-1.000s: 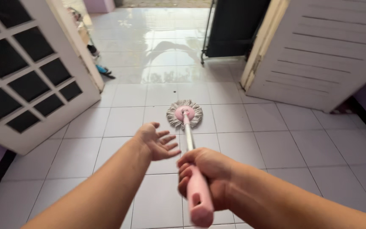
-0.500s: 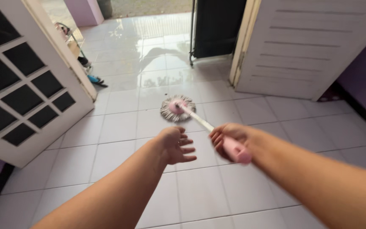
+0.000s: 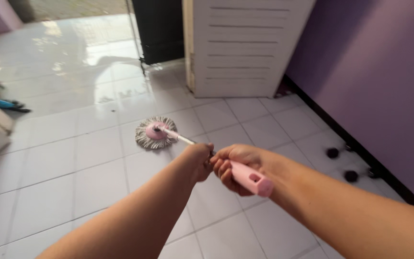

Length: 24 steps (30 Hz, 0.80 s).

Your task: The person mops a white tiled floor using a mop with a pink handle, moving it back and forth across the surface and reaching toward the edges of the room near the doorway.

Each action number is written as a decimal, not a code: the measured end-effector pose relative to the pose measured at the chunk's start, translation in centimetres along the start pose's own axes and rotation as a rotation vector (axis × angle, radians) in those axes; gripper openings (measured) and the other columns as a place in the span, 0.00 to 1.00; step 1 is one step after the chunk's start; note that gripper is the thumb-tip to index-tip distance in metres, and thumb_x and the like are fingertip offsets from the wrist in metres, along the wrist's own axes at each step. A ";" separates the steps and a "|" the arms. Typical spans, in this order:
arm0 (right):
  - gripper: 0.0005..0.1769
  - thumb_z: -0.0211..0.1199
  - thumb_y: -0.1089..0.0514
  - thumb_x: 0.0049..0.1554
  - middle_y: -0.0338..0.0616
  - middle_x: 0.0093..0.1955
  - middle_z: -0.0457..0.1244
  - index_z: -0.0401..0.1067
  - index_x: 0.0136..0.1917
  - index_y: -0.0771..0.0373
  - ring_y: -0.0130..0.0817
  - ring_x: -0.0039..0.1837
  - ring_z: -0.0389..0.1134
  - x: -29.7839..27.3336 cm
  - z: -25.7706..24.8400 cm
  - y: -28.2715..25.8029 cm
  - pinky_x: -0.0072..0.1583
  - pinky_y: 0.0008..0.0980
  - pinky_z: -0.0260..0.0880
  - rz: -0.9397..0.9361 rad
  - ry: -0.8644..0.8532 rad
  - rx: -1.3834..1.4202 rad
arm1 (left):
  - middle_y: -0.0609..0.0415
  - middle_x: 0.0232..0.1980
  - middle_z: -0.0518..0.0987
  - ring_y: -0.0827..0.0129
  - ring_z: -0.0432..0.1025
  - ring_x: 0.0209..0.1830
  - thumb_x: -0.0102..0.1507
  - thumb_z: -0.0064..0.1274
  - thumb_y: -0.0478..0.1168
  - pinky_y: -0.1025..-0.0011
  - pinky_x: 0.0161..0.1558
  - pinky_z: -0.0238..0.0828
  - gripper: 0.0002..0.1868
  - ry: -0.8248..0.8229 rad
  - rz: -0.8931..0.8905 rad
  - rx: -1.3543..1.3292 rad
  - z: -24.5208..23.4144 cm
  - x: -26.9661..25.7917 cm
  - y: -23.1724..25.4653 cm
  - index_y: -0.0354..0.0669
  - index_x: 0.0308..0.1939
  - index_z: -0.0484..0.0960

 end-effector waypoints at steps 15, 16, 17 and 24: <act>0.11 0.54 0.57 0.63 0.30 0.29 0.56 0.62 0.38 0.59 0.14 0.27 0.59 -6.3 -8.0 -1.4 0.31 0.19 0.72 -0.205 0.214 0.132 | 0.46 0.40 0.74 0.73 0.64 0.25 0.67 0.52 0.42 0.74 0.25 0.67 0.15 -0.282 -0.049 0.184 14.3 2.2 -2.5 0.30 0.48 0.73; 0.12 0.52 0.55 0.64 0.29 0.29 0.54 0.61 0.39 0.59 0.16 0.28 0.60 -6.5 -7.6 -1.4 0.36 0.25 0.80 -0.224 0.204 0.113 | 0.46 0.40 0.74 0.73 0.64 0.25 0.67 0.52 0.42 0.74 0.25 0.67 0.15 -0.287 -0.053 0.187 14.0 1.9 -2.0 0.30 0.48 0.73; 0.12 0.52 0.55 0.64 0.29 0.29 0.54 0.61 0.39 0.59 0.16 0.28 0.60 -6.4 -7.3 -1.3 0.36 0.25 0.80 -0.226 0.213 0.122 | 0.42 0.42 0.74 0.67 0.70 0.29 0.69 0.47 0.42 0.70 0.28 0.71 0.16 -0.307 -0.054 0.144 13.6 1.8 -1.2 0.29 0.49 0.69; 0.13 0.54 0.67 0.61 0.32 0.29 0.57 0.58 0.36 0.58 0.14 0.26 0.58 -3.1 -2.6 -1.9 0.27 0.15 0.65 -0.009 -0.037 0.277 | 0.52 0.34 0.76 0.70 0.72 0.25 0.70 0.42 0.32 0.74 0.25 0.72 0.04 -0.180 -0.255 -0.166 12.2 13.3 1.2 0.32 0.45 0.69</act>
Point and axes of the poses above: each hand's wrist, its own x-axis towards the middle knuckle, its own z-axis out of the palm, y = z × x, the point moved 2 cm from there along x, towards the middle knuckle
